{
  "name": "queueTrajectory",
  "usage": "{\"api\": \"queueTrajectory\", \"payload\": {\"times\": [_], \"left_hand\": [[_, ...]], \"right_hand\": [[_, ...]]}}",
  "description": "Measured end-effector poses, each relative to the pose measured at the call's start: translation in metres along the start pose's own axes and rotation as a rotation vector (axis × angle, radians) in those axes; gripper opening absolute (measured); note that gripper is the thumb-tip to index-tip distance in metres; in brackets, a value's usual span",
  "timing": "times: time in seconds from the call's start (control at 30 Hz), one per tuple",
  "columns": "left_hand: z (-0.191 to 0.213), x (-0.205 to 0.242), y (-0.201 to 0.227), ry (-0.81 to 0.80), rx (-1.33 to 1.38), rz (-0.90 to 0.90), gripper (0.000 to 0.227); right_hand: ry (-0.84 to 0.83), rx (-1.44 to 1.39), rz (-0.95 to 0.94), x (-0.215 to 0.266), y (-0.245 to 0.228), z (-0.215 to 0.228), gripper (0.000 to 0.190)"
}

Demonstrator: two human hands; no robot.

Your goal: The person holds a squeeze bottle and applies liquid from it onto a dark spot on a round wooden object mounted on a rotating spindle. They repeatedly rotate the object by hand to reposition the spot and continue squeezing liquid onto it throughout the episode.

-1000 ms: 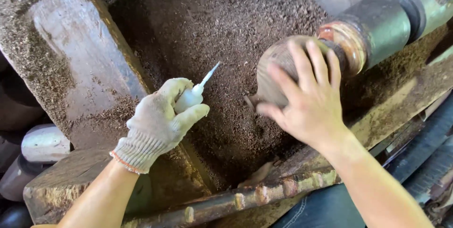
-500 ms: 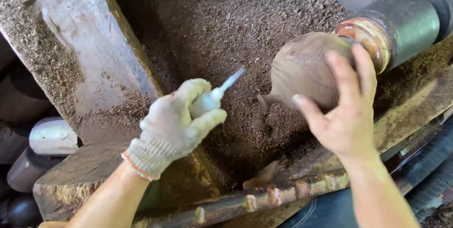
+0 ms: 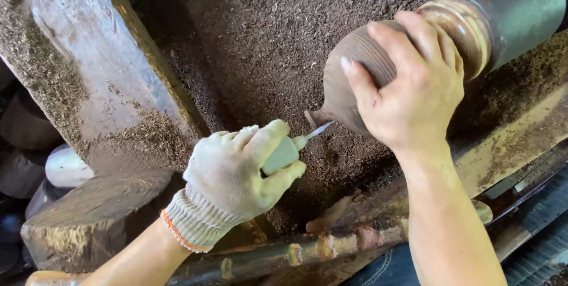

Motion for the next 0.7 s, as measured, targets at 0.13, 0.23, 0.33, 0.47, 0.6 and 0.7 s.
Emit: {"api": "queueTrajectory", "payload": {"times": [0.13,0.23,0.33,0.47,0.6,0.7], "left_hand": [[-0.003,-0.004,0.008,-0.029,-0.036,-0.043,0.053],[-0.002,-0.004,0.008,-0.001,-0.023,-0.082,0.054],[-0.007,-0.004,0.006,-0.029,-0.015,-0.069,0.052],[-0.007,-0.005,0.003,-0.023,-0.026,-0.057,0.049],[-0.002,-0.005,0.001,0.004,-0.042,-0.048,0.050],[-0.003,-0.006,0.001,-0.008,-0.037,-0.029,0.050]], "right_hand": [[-0.042,-0.016,-0.043,-0.010,-0.002,-0.003,0.032],[-0.044,0.019,-0.031,-0.017,-0.008,-0.001,0.034],[-0.076,0.022,-0.034,-0.016,-0.004,-0.005,0.029],[-0.077,0.010,-0.031,-0.019,-0.004,-0.008,0.029],[-0.110,-0.003,-0.063,-0.027,-0.006,-0.010,0.033],[-0.141,-0.006,-0.096,-0.029,-0.007,-0.012,0.034]]}}
Point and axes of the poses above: each hand's wrist, its own x-axis away from the middle knuckle, its own z-axis out of the back of the hand, y = z × x, the point moved 6 cm from there along -x, towards the middle knuckle, and after that the axes turned 4 degrees about -z, right-handed, at the moved point
